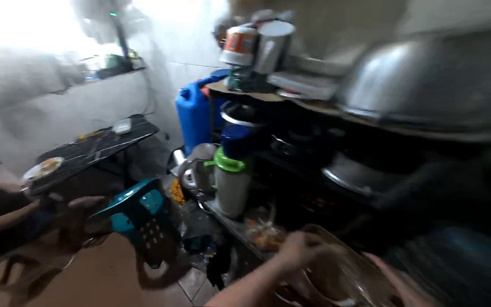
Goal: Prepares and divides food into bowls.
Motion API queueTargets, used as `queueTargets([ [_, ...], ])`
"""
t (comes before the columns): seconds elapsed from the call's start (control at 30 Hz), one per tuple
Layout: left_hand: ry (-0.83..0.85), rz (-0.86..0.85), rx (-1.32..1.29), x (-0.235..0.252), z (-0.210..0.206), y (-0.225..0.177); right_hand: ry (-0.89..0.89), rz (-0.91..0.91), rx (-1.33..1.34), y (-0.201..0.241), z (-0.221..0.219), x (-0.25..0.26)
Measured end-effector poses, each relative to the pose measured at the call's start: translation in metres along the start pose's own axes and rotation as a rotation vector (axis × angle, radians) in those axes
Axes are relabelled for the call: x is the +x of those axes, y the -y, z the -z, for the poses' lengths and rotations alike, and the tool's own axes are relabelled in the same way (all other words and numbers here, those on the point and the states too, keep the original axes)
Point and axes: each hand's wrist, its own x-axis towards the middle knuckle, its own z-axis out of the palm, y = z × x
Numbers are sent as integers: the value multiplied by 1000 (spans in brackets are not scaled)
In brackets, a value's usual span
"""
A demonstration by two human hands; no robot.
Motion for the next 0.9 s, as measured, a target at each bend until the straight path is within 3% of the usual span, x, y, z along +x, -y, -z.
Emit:
queueTargets([
  [0.2,-13,60,-122,9,-7,7,-109,-170,146,-11,-14,-6],
  [0.43,-60,105,-396,10,-13,6,-354,-200,353,-18,-12,-6],
  [0.67,-108,-11,-382,7,-2,-11,-497,-141,385,-13,-10,4],
  [0.9,-65,9,-197,2,5,-7,-541,-82,324,-11,-13,12],
])
